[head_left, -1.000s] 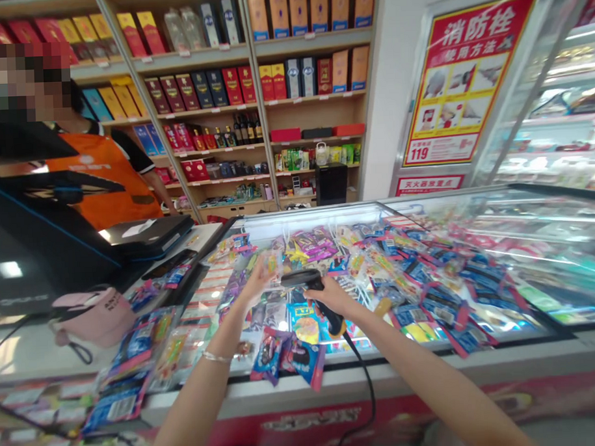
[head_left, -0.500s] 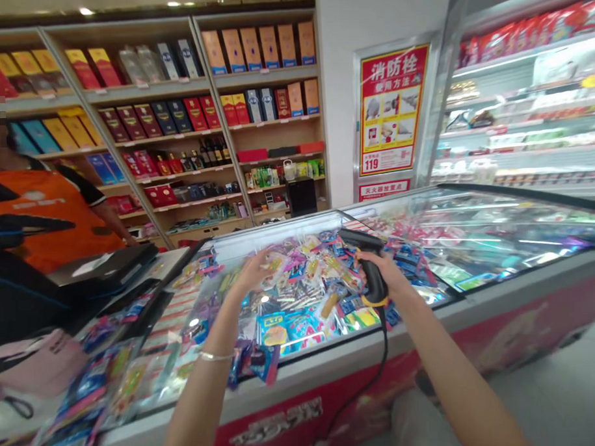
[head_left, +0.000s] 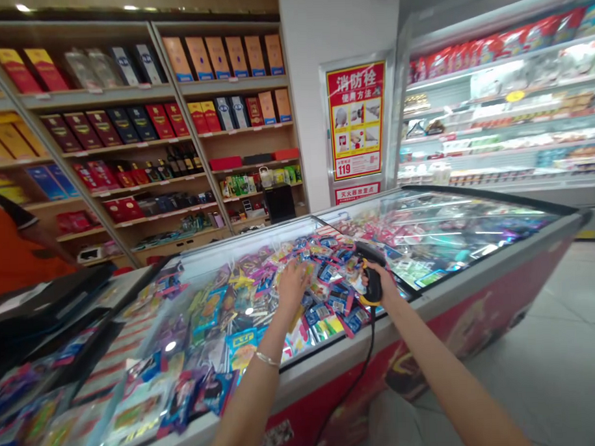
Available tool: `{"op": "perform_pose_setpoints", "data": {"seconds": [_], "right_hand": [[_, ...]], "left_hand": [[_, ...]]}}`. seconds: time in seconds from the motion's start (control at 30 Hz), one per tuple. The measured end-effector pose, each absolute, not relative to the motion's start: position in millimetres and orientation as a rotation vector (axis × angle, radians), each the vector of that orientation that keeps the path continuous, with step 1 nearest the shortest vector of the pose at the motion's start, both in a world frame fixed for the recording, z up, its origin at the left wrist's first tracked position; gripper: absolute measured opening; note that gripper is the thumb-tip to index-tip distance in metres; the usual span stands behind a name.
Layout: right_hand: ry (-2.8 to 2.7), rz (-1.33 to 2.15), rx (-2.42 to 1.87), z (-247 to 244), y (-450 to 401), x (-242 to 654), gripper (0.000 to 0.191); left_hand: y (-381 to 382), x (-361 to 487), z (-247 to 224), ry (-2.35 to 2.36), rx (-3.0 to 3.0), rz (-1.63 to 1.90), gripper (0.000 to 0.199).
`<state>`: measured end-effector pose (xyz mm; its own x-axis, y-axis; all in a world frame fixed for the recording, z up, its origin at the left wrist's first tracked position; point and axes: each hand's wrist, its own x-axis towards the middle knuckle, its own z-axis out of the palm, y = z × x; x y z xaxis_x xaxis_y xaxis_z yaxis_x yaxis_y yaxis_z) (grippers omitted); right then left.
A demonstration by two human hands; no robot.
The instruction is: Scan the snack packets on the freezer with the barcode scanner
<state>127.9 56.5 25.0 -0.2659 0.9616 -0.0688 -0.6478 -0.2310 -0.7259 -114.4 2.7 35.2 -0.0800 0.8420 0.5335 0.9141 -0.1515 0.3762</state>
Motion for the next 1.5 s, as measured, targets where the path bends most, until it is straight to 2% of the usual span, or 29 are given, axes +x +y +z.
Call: {"op": "perform_pose_setpoints", "data": {"seconds": [0.1, 0.2, 0.63, 0.8, 0.97, 1.17, 1.3, 1.5], "right_hand": [[-0.691, 1.783, -0.678, 13.4, 59.8, 126.0, 0.016], [-0.717, 1.800, -0.712, 9.2, 60.4, 123.5, 0.015], [-0.779, 1.775, -0.811, 16.8, 53.5, 126.1, 0.021], [-0.789, 1.725, -0.775, 29.1, 46.8, 132.6, 0.019], [-0.873, 1.671, -0.627, 74.8, 20.7, 111.6, 0.011], [-1.096, 1.848, -0.527, 116.2, -15.0, 8.9, 0.015], [-1.234, 1.980, -0.458, 107.2, -32.8, -78.1, 0.021], [-1.332, 2.231, -0.453, 64.3, -56.3, -167.4, 0.018]], "left_hand": [[-4.7, -109.7, 30.2, -1.912, -2.093, -0.762, 0.042], [-10.2, -103.8, 28.0, -1.926, -2.103, -0.653, 0.049], [-9.0, -93.2, 26.3, -1.962, -2.111, -0.624, 0.054], [-18.6, -101.7, 46.6, -1.942, -2.099, -0.626, 0.057], [-64.5, -178.5, 96.8, -1.955, -1.902, -0.772, 0.054], [-147.9, -324.1, 122.5, -2.157, -1.436, -0.749, 0.049], [-194.8, -405.7, 111.2, -2.346, -1.107, -0.592, 0.053], [-232.0, -498.6, 74.1, -2.577, -0.539, -0.382, 0.059]]}}
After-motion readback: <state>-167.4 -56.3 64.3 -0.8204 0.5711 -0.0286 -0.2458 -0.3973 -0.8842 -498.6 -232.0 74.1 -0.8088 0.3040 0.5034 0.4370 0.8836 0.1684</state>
